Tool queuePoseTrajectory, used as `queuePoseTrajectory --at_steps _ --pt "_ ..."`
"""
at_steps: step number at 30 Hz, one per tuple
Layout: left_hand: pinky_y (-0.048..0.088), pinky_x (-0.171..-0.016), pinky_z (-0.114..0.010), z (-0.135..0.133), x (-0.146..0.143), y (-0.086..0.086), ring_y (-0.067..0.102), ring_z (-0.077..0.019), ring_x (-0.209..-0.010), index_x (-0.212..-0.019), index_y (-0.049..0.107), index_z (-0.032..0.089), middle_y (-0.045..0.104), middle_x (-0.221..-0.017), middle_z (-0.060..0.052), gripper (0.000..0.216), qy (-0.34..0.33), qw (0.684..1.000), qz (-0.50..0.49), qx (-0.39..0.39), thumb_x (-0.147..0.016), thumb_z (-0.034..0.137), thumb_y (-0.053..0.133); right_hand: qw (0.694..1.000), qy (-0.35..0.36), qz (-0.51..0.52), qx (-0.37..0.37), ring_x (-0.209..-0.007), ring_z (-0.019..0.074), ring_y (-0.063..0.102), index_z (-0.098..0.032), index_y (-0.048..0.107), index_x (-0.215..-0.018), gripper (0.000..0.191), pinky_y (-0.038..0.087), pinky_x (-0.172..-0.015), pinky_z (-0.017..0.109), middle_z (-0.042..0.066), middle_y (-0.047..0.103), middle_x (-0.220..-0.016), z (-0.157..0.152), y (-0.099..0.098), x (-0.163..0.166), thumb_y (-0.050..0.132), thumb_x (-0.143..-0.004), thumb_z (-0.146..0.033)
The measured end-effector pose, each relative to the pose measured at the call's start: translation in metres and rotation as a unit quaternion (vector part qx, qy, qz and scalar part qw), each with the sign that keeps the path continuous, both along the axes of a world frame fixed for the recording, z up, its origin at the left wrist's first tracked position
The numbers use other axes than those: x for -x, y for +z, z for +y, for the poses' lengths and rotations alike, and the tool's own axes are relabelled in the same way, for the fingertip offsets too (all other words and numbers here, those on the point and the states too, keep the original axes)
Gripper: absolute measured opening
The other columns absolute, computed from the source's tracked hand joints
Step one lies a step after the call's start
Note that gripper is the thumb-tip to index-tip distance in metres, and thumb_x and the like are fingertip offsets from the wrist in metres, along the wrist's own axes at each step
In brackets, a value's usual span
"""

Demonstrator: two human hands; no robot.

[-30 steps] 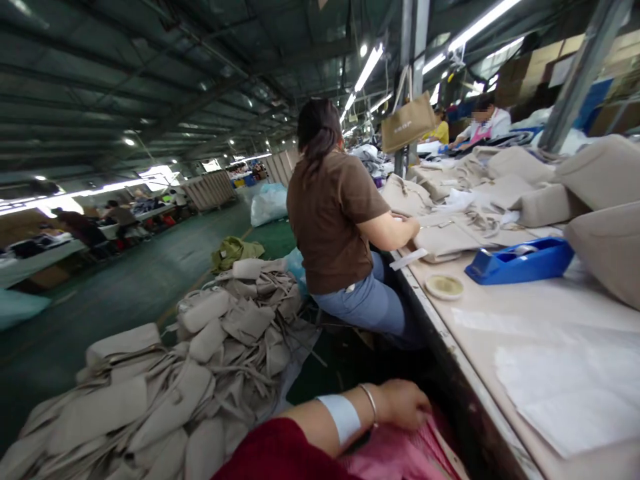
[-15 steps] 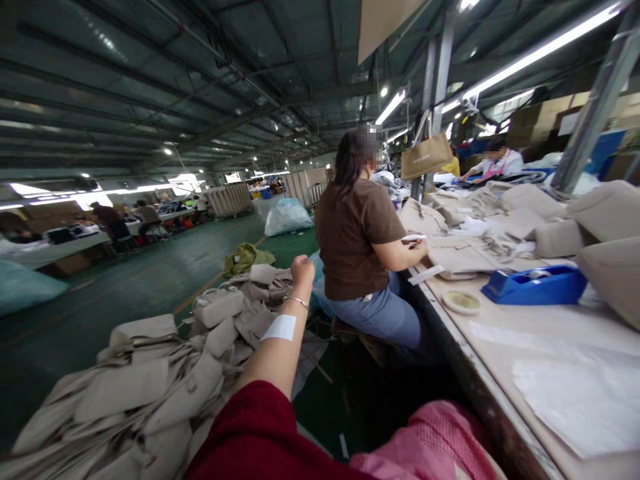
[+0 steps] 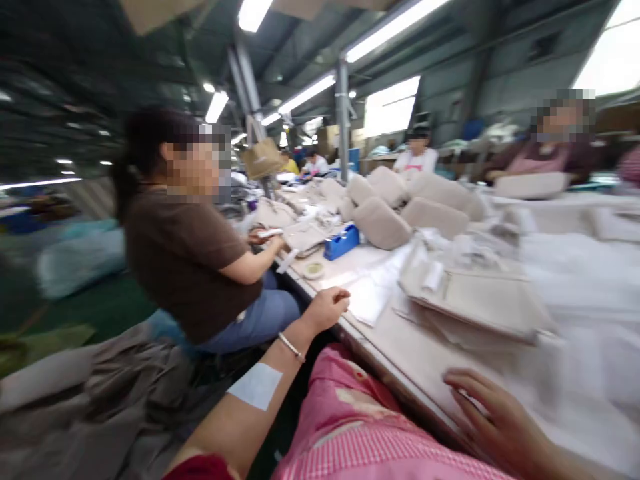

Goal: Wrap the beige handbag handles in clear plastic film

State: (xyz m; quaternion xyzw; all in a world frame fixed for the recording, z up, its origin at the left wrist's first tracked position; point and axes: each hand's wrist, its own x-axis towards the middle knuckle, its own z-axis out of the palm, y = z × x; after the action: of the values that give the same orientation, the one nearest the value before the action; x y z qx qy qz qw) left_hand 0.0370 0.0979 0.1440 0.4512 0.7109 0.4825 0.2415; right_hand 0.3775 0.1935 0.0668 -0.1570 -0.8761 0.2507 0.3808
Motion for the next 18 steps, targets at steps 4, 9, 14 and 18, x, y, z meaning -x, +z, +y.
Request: queuePoseTrajectory --at_steps 4,9,14,18 --pt "0.056 -0.080 -0.034 0.056 -0.016 -0.004 0.069 -0.0206 -0.082 -0.106 0.070 0.012 0.074 -0.090 -0.009 0.033 -0.084 0.996 0.001 0.011 -0.081 0.033 0.064 0.996 -0.084 -0.004 -0.032 -0.098 0.0246 0.068 -0.024 0.070 -0.106 0.020 0.060 -0.084 0.038 0.009 0.070 -0.105 0.002 0.017 -0.030 0.051 -0.098 -0.023" --pt "0.052 -0.095 -0.036 0.125 -0.042 -0.009 0.068 -0.0237 -0.102 -0.112 0.067 0.011 0.072 -0.108 -0.013 0.044 -0.092 0.996 0.011 0.000 -0.082 0.043 0.065 0.977 -0.206 0.039 -0.035 -0.105 0.0233 0.064 -0.024 0.066 -0.112 0.019 0.056 -0.091 0.038 0.010 0.066 -0.113 0.021 0.047 -0.055 0.053 -0.098 -0.021" --pt "0.052 -0.094 -0.033 0.194 -0.057 -0.016 0.065 -0.0255 -0.113 -0.127 0.060 0.011 0.062 -0.132 -0.019 0.058 -0.067 0.997 -0.003 0.032 -0.082 0.045 0.069 0.945 -0.324 0.049 -0.014 -0.112 0.0290 0.060 -0.018 0.059 -0.123 0.032 0.052 -0.097 0.048 0.015 0.061 -0.124 0.074 0.061 -0.069 0.050 -0.098 -0.036" --pt "0.056 -0.077 -0.034 0.228 -0.066 -0.024 0.070 -0.0262 -0.098 -0.130 0.058 0.008 0.067 -0.122 -0.022 0.062 -0.044 0.996 -0.021 0.071 -0.082 0.046 0.068 0.916 -0.390 -0.022 0.086 -0.108 0.0342 0.061 -0.009 0.053 -0.132 0.056 0.051 -0.096 0.055 0.021 0.062 -0.121 0.110 0.049 -0.066 0.047 -0.094 -0.050"
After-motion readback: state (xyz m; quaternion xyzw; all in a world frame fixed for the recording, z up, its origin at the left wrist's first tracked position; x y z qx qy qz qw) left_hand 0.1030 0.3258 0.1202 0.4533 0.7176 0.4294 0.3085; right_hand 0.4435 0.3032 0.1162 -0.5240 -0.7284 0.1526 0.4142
